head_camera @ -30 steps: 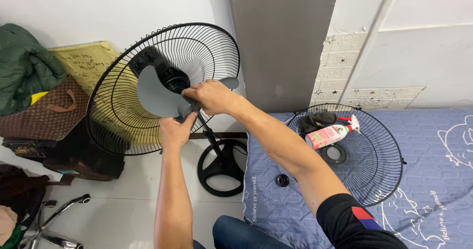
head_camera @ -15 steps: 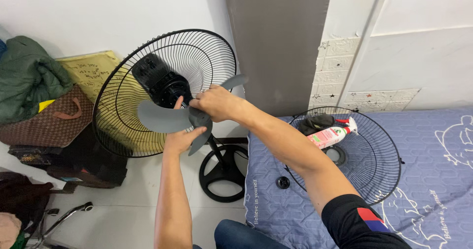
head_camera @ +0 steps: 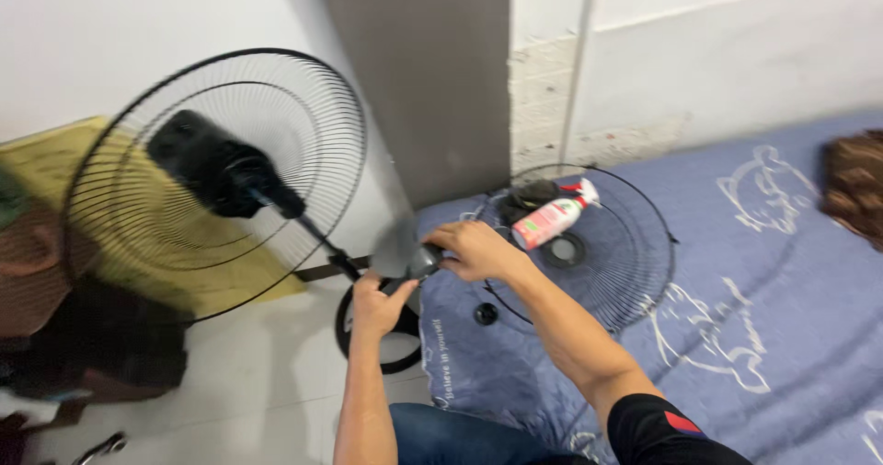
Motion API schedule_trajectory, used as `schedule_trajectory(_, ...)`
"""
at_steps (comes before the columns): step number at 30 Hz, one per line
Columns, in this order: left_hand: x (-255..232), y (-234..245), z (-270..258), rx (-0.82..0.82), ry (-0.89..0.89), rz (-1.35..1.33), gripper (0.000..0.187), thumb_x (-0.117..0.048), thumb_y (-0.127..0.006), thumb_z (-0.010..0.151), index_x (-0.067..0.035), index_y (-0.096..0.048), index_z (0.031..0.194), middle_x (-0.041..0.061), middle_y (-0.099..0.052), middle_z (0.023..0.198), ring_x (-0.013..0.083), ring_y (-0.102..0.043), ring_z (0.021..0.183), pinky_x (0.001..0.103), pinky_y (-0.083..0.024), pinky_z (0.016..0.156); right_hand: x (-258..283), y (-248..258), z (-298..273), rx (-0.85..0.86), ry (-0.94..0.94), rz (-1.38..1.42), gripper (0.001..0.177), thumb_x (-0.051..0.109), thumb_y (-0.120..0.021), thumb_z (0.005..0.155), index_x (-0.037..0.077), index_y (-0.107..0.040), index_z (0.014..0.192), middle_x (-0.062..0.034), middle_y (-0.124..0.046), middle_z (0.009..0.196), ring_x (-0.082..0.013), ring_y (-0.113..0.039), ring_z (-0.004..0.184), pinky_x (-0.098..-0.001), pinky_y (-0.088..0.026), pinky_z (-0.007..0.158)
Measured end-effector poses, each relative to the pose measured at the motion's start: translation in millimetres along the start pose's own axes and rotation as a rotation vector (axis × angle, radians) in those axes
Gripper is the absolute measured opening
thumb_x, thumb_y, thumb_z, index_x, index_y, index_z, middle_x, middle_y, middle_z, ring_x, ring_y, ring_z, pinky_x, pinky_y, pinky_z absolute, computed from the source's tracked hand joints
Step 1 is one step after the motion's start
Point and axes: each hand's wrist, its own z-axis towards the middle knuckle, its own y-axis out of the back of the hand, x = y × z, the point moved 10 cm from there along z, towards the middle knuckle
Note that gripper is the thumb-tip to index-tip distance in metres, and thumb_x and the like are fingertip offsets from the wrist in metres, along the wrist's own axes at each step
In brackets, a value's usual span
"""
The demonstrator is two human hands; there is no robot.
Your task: The person disassembles a standing fan by removing the front grille, unscrewing the central nut, and detaching the fan blades. The removed parts are placed on the nearby bed.
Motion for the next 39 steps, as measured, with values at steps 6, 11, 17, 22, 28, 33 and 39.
schedule_trajectory(6,-54.8,-105.9,-16.7,0.159,-0.483,0.118,0.045,0.006,-0.068,0.068,-0.007,-0.071,0.111,0.011,-0.075,0.118,0.0282,-0.069,0.118,0.039,-0.052,0.106,-1.7,36.8,-108.4,-0.114,-0.095,-0.141,0.043,0.011,-0.080,0.062,0.003,-0.063,0.101,-0.0139,-0.064,0.103,-0.0373,-0.061,0.104,-0.0483,-0.049,0.090)
schedule_trajectory(11,-94.9,-186.8,-42.2,0.266,-0.679,0.174,0.029,0.000,-0.067,0.082,-0.007,-0.068,0.110,0.011,-0.070,0.129,0.0345,-0.061,0.129,0.045,-0.046,0.113,-1.6,57.2,-188.6,-0.135,-0.150,-0.308,0.033,0.017,-0.084,0.064,0.007,-0.061,0.085,-0.0099,-0.060,0.091,-0.0320,-0.061,0.092,-0.0466,-0.049,0.085)
schedule_trajectory(17,-84.8,-237.6,-45.9,0.269,-0.607,0.155,0.065,0.000,-0.068,0.080,-0.002,-0.052,0.144,0.022,-0.056,0.145,0.0413,-0.053,0.134,0.047,-0.043,0.112,-40.2,80.8,-261.7,-0.335,-0.405,-0.474,0.025,0.009,-0.078,0.064,0.008,-0.064,0.085,-0.0072,-0.062,0.092,-0.0300,-0.061,0.087,-0.0439,-0.048,0.073)
schedule_trajectory(22,-19.8,-258.2,-45.7,0.331,-0.432,0.114,0.080,-0.004,-0.076,0.078,-0.004,-0.044,0.152,0.021,-0.059,0.143,0.0384,-0.056,0.133,0.047,-0.041,0.114,-101.5,82.0,-296.9,-0.290,-0.586,-0.715,0.018,0.010,-0.075,0.070,0.009,-0.065,0.085,-0.0084,-0.061,0.091,-0.0300,-0.062,0.090,-0.0441,-0.045,0.072)
schedule_trajectory(28,30.8,-248.0,-38.0,0.356,-0.234,0.239,0.085,-0.009,-0.083,0.073,-0.006,-0.046,0.149,0.022,-0.058,0.141,0.0387,-0.054,0.131,0.045,-0.043,0.110,-172.3,45.4,-309.3,-0.150,-0.673,-0.784,0.017,0.009,-0.069,0.073,0.011,-0.069,0.090,-0.0090,-0.062,0.093,-0.0292,-0.064,0.092,-0.0443,-0.045,0.075)
schedule_trajectory(33,47.7,-226.8,-28.1,0.311,-0.187,0.241,0.085,-0.011,-0.084,0.073,-0.006,-0.046,0.150,0.022,-0.058,0.140,0.0396,-0.053,0.130,0.045,-0.043,0.109,-212.4,16.2,-325.3,-0.025,-0.771,-0.769,0.018,0.009,-0.065,0.076,0.012,-0.071,0.092,-0.0088,-0.064,0.096,-0.0285,-0.065,0.096,-0.0444,-0.047,0.078)
schedule_trajectory(39,23.9,-160.2,-6.5,0.130,-0.193,0.195,0.080,-0.012,-0.083,0.076,-0.005,-0.048,0.148,0.023,-0.059,0.141,0.0407,-0.056,0.131,0.045,-0.045,0.110,-213.0,13.6,-321.5,0.112,-0.896,-0.805,0.026,0.021,-0.072,0.075,0.013,-0.074,0.100,-0.0103,-0.067,0.101,-0.0299,-0.065,0.103,-0.0447,-0.049,0.084)
